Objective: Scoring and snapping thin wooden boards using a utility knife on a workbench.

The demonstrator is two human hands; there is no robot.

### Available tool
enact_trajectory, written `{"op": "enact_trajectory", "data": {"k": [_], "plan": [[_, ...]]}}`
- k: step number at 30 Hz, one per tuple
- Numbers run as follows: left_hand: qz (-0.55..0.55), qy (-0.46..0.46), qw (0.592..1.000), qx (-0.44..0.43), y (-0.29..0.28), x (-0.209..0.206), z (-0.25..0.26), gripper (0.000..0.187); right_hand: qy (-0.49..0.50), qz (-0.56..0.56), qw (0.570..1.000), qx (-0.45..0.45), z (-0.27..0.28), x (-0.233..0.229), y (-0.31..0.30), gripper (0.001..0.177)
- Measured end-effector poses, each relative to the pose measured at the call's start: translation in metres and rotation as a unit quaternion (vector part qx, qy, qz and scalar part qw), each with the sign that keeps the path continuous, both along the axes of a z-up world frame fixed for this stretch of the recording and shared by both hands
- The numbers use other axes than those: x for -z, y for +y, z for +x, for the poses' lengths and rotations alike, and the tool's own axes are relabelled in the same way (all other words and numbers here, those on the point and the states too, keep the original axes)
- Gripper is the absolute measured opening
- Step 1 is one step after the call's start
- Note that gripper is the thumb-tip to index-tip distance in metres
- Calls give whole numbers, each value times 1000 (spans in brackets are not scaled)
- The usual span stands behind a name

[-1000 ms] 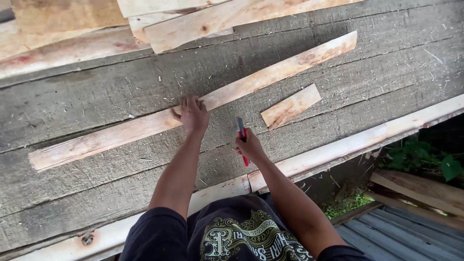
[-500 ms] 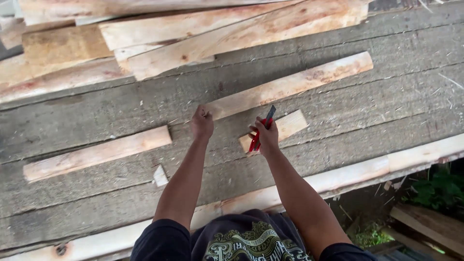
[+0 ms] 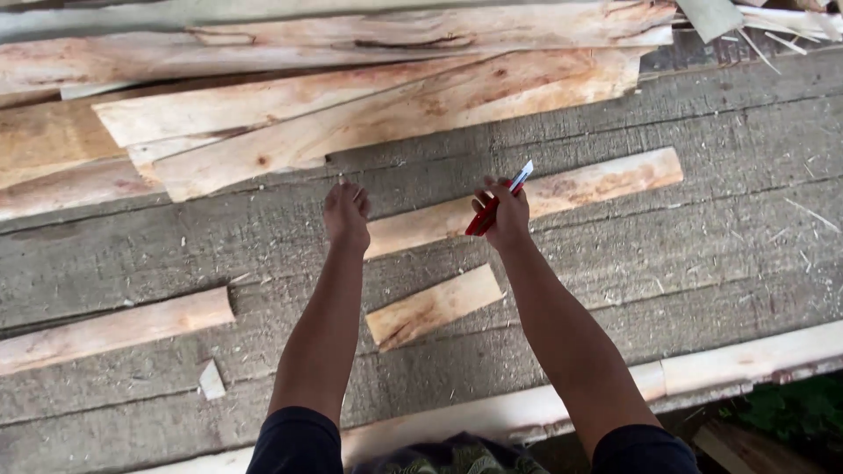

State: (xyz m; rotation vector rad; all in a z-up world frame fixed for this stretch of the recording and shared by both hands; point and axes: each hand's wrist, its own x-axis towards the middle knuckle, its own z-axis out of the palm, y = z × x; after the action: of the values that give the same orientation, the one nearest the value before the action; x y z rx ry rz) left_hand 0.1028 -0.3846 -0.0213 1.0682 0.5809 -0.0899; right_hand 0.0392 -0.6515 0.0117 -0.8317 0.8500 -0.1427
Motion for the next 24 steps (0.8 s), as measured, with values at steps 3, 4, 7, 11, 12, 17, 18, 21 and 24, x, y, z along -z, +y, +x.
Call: {"op": "enact_trajectory", "data": {"k": [3,4,7,11,12,17,18,21,24], "plan": [[-152,62,981,-106,-5,21,48,48,-16,3,1000,12,40,-6,-26,26],[-152,60,981,-106,-6,28,63,48,-18,4,1000,11,58,4,-33,26],[-154,77,976,-135,-7,34,76,46,11,11,999,28,84,26,-43,23],[-148,79,978,-122,-7,22,96,66,35,12,997,64,115,49,-50,17],[-153,85,976,-131,-6,32,100,66,36,22,996,79,118,63,-56,19],[-119,40,979,-159,-15,13,117,44,93,-73,992,44,125,45,-48,18],[-111,33,981,-153,-13,12,124,41,97,-100,989,51,129,41,-44,18],[-92,52,985,-136,-9,13,140,43,39,-66,994,80,155,20,-35,25],[-32,59,996,-61,-5,-25,148,43,-7,-99,992,76,185,37,-48,22]]}}
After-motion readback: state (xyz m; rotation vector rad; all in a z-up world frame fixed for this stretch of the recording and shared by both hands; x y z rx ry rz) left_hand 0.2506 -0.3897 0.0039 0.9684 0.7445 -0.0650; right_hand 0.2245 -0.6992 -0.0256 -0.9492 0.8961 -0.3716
